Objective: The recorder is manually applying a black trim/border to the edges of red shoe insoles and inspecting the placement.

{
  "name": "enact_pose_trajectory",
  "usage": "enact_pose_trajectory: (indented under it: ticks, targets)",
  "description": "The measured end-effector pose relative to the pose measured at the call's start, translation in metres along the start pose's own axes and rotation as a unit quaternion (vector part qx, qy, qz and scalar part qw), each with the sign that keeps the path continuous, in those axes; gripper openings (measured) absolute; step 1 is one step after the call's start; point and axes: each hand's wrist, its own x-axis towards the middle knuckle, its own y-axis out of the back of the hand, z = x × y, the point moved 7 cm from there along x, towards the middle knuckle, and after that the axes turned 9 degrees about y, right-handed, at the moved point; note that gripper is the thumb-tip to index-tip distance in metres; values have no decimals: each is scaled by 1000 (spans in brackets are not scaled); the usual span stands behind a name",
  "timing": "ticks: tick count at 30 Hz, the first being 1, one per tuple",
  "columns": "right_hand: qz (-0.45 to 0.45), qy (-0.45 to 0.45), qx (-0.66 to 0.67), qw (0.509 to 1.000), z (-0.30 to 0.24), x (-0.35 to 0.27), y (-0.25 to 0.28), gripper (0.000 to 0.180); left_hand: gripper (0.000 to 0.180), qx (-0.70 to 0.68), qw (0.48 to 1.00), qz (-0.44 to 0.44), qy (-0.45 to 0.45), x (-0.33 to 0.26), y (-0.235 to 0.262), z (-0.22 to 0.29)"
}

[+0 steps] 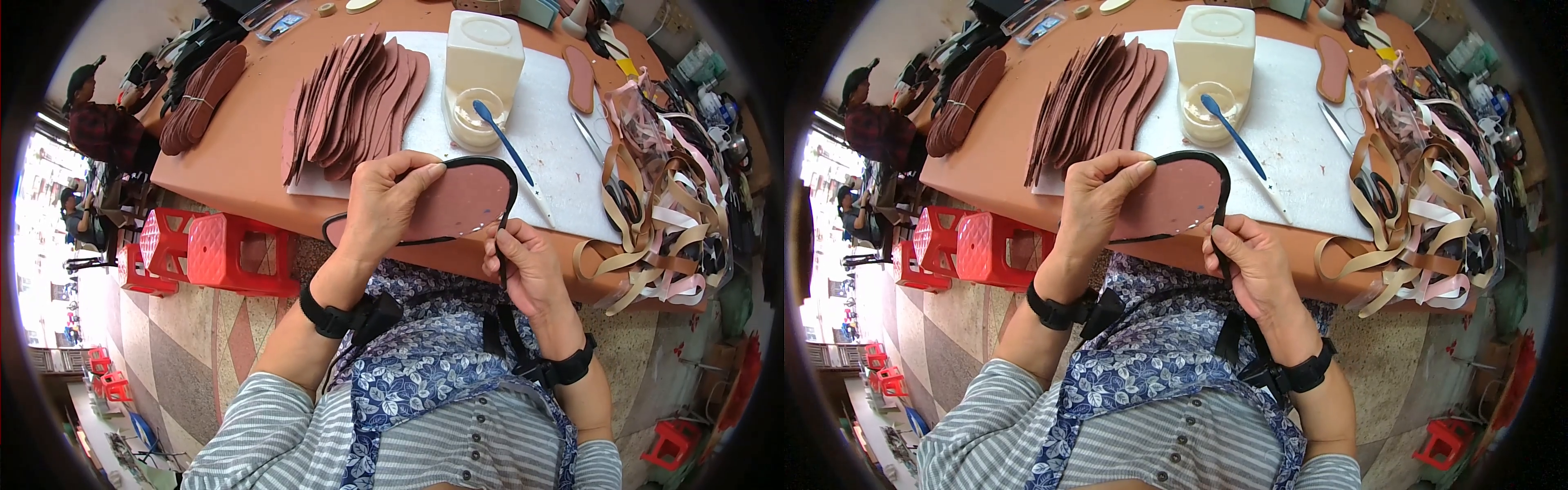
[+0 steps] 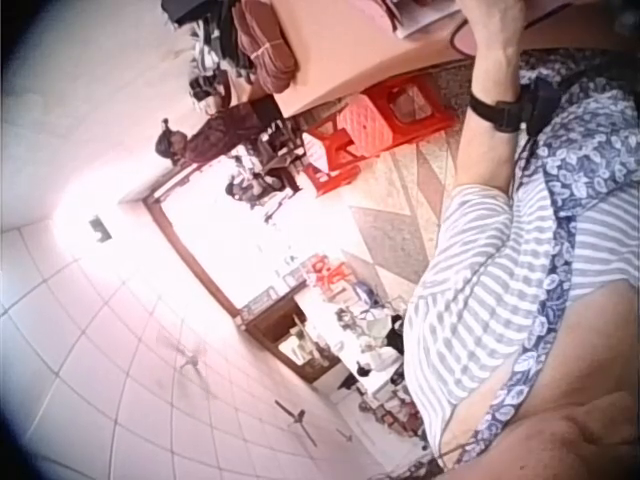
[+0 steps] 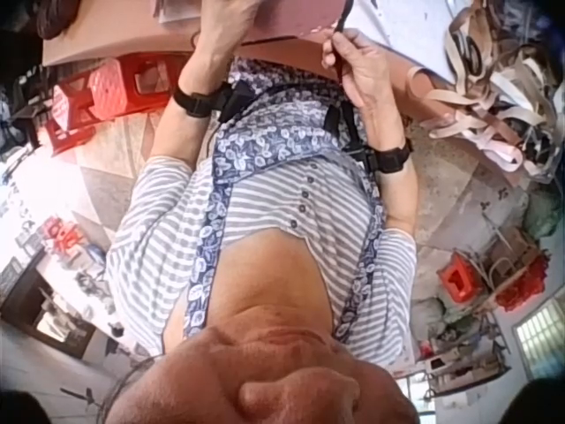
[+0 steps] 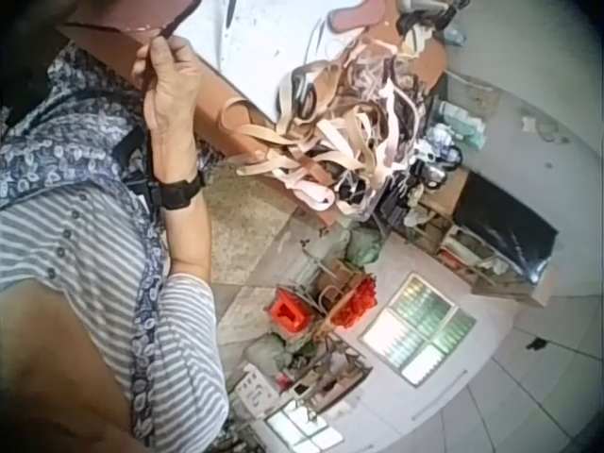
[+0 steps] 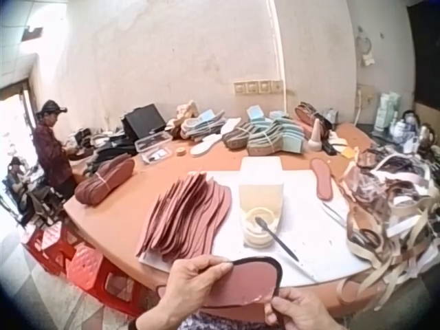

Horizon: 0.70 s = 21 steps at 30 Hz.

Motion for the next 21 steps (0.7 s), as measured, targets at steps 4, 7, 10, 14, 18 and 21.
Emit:
enact_pose_trajectory:
  ticks: [4, 7, 10, 14, 18, 21]
  targets:
    - [5, -1, -29, 1000, 1, 0, 0, 11, 16, 2, 1000, 14, -2, 0, -1, 0]
    - [6, 4, -33, 999, 0, 1, -1, 11, 16, -22, 1000, 14, 1, 0, -2, 0]
    - [4, 3, -25, 1000, 0, 1, -1, 11, 15, -24, 999, 21, 8, 0, -3, -1]
    - [-4, -6, -9, 1000, 1, 0, -3, 9, 15, -34, 999, 21, 21, 0, -4, -2]
    - [-1, -3, -11, 1000, 2, 0, -4, 8, 16, -54, 998, 21, 18, 1, -5, -3]
    - [14, -10, -32, 999, 3, 1, -3, 9, 17, -56, 998, 28, 3, 1, -6, -3]
